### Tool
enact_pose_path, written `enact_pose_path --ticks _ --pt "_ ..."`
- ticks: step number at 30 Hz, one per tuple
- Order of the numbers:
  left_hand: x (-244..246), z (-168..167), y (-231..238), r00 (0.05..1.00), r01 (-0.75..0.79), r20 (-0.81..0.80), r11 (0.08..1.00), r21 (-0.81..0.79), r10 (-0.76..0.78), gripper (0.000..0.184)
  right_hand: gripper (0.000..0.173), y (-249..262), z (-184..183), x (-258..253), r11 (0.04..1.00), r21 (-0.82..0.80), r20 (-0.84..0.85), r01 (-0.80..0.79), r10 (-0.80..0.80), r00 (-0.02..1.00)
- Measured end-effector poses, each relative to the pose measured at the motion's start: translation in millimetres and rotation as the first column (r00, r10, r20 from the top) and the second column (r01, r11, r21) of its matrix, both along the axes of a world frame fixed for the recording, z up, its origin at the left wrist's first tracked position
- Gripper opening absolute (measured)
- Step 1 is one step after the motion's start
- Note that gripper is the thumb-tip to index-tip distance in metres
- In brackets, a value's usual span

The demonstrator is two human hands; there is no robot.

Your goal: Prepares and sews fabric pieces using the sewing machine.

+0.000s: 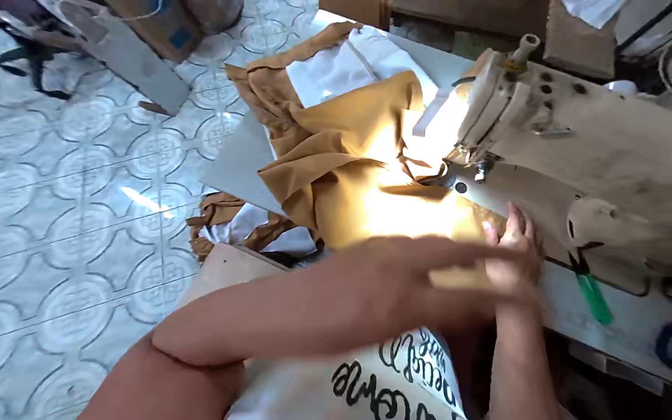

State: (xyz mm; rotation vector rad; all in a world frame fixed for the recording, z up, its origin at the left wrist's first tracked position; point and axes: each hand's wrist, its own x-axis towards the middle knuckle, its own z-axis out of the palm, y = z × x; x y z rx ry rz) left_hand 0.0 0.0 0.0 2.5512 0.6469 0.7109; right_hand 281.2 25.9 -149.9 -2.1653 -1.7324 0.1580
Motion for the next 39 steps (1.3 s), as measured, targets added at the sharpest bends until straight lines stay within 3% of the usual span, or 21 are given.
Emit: enact_pose_path --ticks 1,3,5,7,9,12,14,16,18,20,21,22,24,25,27,29,30,32,35,36,39 --pt "-10 -20 15 0.968 -0.211 -0.128 0.977 0.045 0.215 0.037 0.047 1 -7 -5 1.0 0.024 0.044 -0.011 0.01 0.999" --pt "-39 -56 46 0.781 -0.559 -0.314 0.828 0.033 0.54 0.054 0.03 -6 -10 -12 0.988 0.121 0.056 -0.091 0.085 0.995" --pt "-68 -82 66 0.558 -0.788 -0.451 0.615 -0.025 0.696 0.071 0.021 -24 -4 -19 0.959 0.205 -0.042 -0.197 0.21 0.977" --pt "-86 -91 78 0.471 -0.857 -0.473 0.512 -0.047 0.745 0.059 0.02 -41 8 -25 0.922 0.311 -0.217 -0.229 0.303 0.928" --pt "-97 -83 87 0.526 -0.833 -0.351 0.553 -0.025 0.775 0.038 0.021 -49 21 -25 0.896 0.388 -0.342 -0.214 0.356 0.87" --pt "-99 -63 134 0.622 -0.777 -0.162 0.63 -0.001 0.766 0.028 0.018 -44 29 -19 0.86 0.475 -0.394 -0.189 0.399 0.828" --pt "-92 -64 183 0.685 -0.728 -0.035 0.682 -0.077 0.727 0.028 0.011 -41 33 -28 0.789 0.578 -0.303 -0.207 0.443 0.844" --pt "-81 -68 225 0.731 -0.571 0.286 0.784 -0.244 0.62 0.028 0.006 -49 48 -48 0.665 0.674 -0.115 -0.322 0.525 0.843" --pt "-67 -58 241 0.616 -0.318 0.662 0.903 -0.287 0.428 0.021 0.011 -61 58 -71 0.536 0.687 0.017 -0.49 0.662 0.749" --pt "-62 -46 238 0.471 -0.232 0.804 0.931 -0.282 0.361 0.016 0.012 -65 53 -87 0.487 0.607 0.049 -0.628 0.766 0.641" --pt "-68 -47 233 0.497 -0.266 0.772 0.917 -0.298 0.395 0.017 0.023 -61 45 -86 0.53 0.527 0.02 -0.664 0.774 0.633" --pt "-79 -52 225 0.588 -0.347 0.662 0.884 -0.313 0.465 0.022 0.038 -52 35 -78 0.608 0.435 -0.034 -0.664 0.748 0.663" --pt "-108 -67 204 0.745 -0.579 0.206 0.769 -0.272 0.634 0.034 0.036 -19 13 -44 0.787 0.32 -0.175 -0.527 0.596 0.784" --pt "-119 -72 191 0.726 -0.676 -0.011 0.71 -0.195 0.688 0.038 0.032 2 6 -24 0.844 0.315 -0.175 -0.433 0.5 0.848" --pt "-132 -72 162 0.559 -0.828 -0.229 0.551 -0.102 0.797 0.046 0.027 47 6 4 0.883 0.313 -0.123 -0.35 0.403 0.907" --pt "-135 -67 132 0.43 -0.902 -0.244 0.426 -0.072 0.869 0.051 0.028 89 9 7 0.931 0.268 -0.156 -0.249 0.297 0.942" --pt "-133 -66 120 0.406 -0.913 -0.215 0.405 -0.052 0.888 0.051 0.031 105 8 4 0.951 0.242 -0.204 -0.193 0.244 0.948" --pt "-122 -63 101 0.436 -0.897 -0.176 0.442 -0.009 0.882 0.045 0.036 117 14 -8 0.988 0.098 -0.271 -0.117 0.139 0.952" --pt "-94 -85 81 0.615 -0.769 -0.143 0.63 0.11 0.776 0.034 0.039 126 22 -15 0.954 -0.275 -0.177 -0.123 0.075 0.981" --pt "-86 -99 80 0.681 -0.7 -0.153 0.698 0.151 0.716 0.032 0.04 130 18 -16 0.938 -0.319 -0.138 -0.133 0.093 0.986" --pt "-76 -133 86 0.758 -0.565 -0.334 0.82 0.091 0.56 0.036 0.04 126 -4 -12 0.987 -0.107 -0.054 -0.116 0.111 0.992"
